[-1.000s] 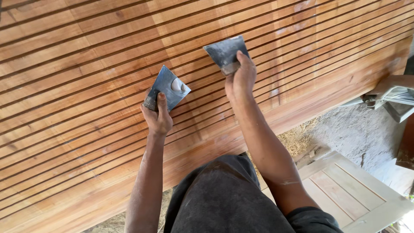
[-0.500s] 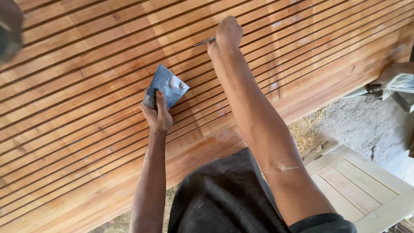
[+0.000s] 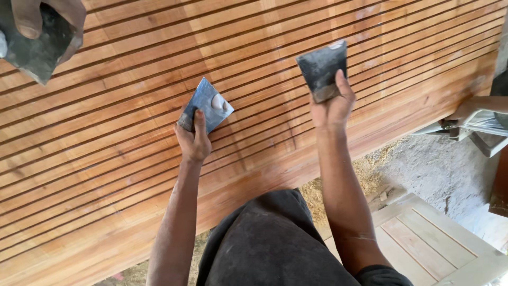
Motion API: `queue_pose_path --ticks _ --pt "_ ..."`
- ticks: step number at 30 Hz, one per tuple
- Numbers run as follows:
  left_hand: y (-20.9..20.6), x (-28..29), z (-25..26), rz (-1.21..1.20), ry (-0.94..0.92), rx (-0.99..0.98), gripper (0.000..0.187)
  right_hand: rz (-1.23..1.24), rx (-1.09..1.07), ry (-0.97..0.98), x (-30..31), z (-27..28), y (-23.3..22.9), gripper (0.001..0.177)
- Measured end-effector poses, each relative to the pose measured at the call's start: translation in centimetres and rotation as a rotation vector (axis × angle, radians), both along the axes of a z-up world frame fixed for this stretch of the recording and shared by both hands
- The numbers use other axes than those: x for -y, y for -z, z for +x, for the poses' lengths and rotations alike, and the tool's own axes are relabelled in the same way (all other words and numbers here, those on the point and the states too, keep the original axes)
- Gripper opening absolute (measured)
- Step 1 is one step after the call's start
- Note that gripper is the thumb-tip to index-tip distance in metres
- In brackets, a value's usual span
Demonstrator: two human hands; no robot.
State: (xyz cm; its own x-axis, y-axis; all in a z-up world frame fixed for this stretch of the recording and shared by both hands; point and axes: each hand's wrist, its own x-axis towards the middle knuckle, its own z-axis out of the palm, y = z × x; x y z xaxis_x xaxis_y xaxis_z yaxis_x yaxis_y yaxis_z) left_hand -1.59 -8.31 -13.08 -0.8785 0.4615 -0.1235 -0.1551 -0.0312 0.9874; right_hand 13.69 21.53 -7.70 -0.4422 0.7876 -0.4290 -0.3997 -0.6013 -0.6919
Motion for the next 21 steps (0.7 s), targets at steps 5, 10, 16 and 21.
queue_pose_path --ticks 5,10,16,21 --pt "-0.2 -0.1 0.0 -0.071 0.017 0.013 0.039 0.212 0.026 -0.229 -2.4 1.3 -3.5 0.057" --pt "-0.2 0.2 0.1 -0.077 0.012 -0.03 0.041 0.639 0.44 -0.675 -3.5 0.3 -7.1 0.041" --pt "-0.4 -0.1 -0.1 -0.076 0.013 -0.013 0.045 1.099 1.082 -1.255 -3.6 -2.8 -9.6 0.041" --pt "-0.5 -0.1 0.0 -0.047 0.007 0.004 0.047 1.509 0.948 -1.34 -4.2 -5.3 -9.3 0.033"
